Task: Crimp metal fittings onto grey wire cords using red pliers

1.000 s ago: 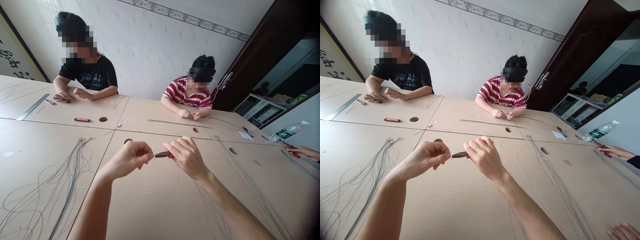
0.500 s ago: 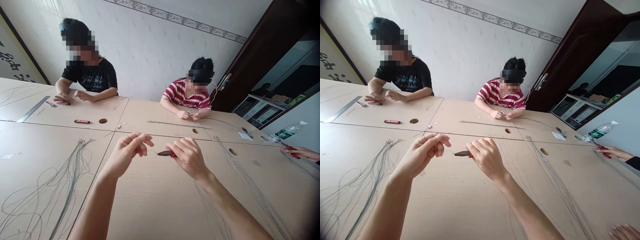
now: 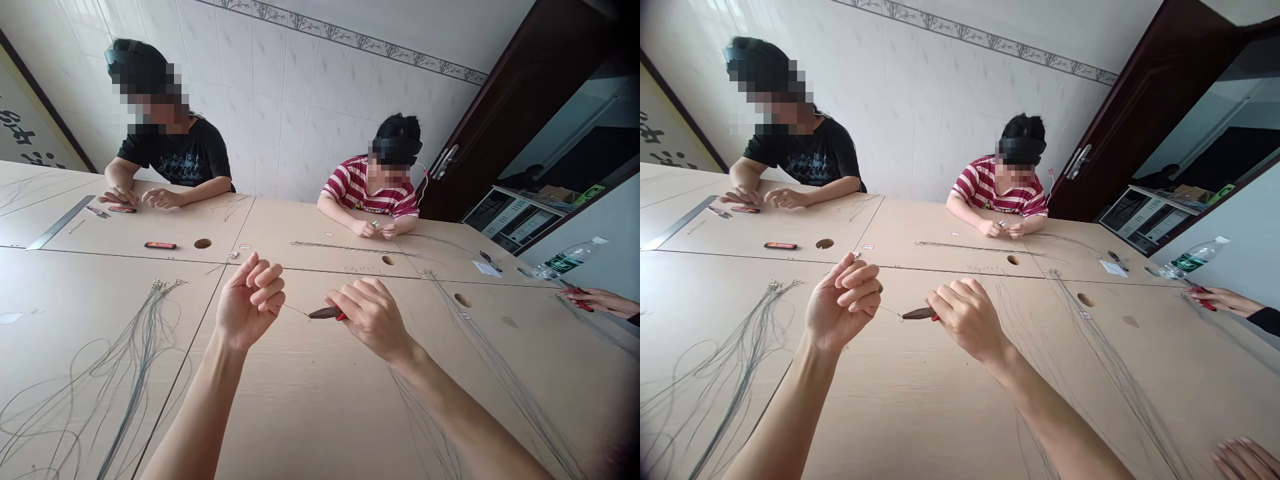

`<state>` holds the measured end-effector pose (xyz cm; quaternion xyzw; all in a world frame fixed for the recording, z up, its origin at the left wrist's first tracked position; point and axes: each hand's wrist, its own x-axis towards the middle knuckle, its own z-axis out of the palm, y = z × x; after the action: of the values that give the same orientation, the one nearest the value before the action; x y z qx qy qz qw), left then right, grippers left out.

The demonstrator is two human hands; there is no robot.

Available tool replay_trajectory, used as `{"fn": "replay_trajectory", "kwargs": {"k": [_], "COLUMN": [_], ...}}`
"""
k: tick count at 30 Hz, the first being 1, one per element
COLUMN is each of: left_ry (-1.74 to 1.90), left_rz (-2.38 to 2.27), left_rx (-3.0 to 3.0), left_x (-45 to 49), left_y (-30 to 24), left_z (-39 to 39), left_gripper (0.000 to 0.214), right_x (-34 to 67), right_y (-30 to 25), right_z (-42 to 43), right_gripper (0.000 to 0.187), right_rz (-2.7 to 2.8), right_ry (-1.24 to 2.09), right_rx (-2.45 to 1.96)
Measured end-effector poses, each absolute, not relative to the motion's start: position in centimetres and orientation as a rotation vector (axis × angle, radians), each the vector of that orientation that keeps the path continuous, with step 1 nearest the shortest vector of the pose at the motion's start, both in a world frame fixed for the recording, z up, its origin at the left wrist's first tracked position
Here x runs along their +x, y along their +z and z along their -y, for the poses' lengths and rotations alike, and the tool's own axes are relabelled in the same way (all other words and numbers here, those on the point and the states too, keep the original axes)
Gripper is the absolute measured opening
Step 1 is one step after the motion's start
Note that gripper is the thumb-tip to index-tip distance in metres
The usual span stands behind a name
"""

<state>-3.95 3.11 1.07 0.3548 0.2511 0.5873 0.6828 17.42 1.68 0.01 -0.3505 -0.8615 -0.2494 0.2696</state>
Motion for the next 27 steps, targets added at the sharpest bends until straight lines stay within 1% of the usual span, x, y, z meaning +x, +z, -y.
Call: {"fn": "replay_trajectory", "kwargs": {"k": [5, 7, 10, 14, 18, 23, 27], "left_ry": [1.171, 1.032, 0.767, 0.526, 0.552, 0.735, 0.726], "left_rz": [-0.64, -0.757, -0.981, -1.034, -1.128, -1.153, -1.123], "left_rx": [1.028, 1.261, 1.604, 1.816, 2.015, 2.306, 2.428], "left_x": [-4.8, -5.0, -4.7, -3.8, -2.8, -2.1, -2.3], "left_y": [1.4, 1.9, 2.5, 2.7, 1.9, 0.1, -0.9], "left_z": [-3.2, -2.9, -2.5, -2.4, -2.7, -3.0, -3.0], "left_gripper": [0.04, 0.039, 0.044, 0.044, 0.048, 0.045, 0.042], "right_x": [18.1, 18.4, 18.9, 19.3, 19.2, 19.1, 19.1], "right_y": [0.0, 0.1, 0.4, 0.6, 0.2, -0.2, -0.6], "right_z": [-1.7, -1.8, -2.0, -2.4, -2.7, -2.9, -3.1], "right_gripper": [0.02, 0.023, 0.027, 0.026, 0.027, 0.023, 0.027], "right_rz": [2.342, 2.354, 2.386, 2.431, 2.456, 2.46, 2.461], "right_ry": [-0.661, -0.681, -0.742, -0.855, -0.925, -0.93, -0.902], "right_rx": [-0.948, -0.947, -0.943, -0.879, -0.827, -0.824, -0.818]}}
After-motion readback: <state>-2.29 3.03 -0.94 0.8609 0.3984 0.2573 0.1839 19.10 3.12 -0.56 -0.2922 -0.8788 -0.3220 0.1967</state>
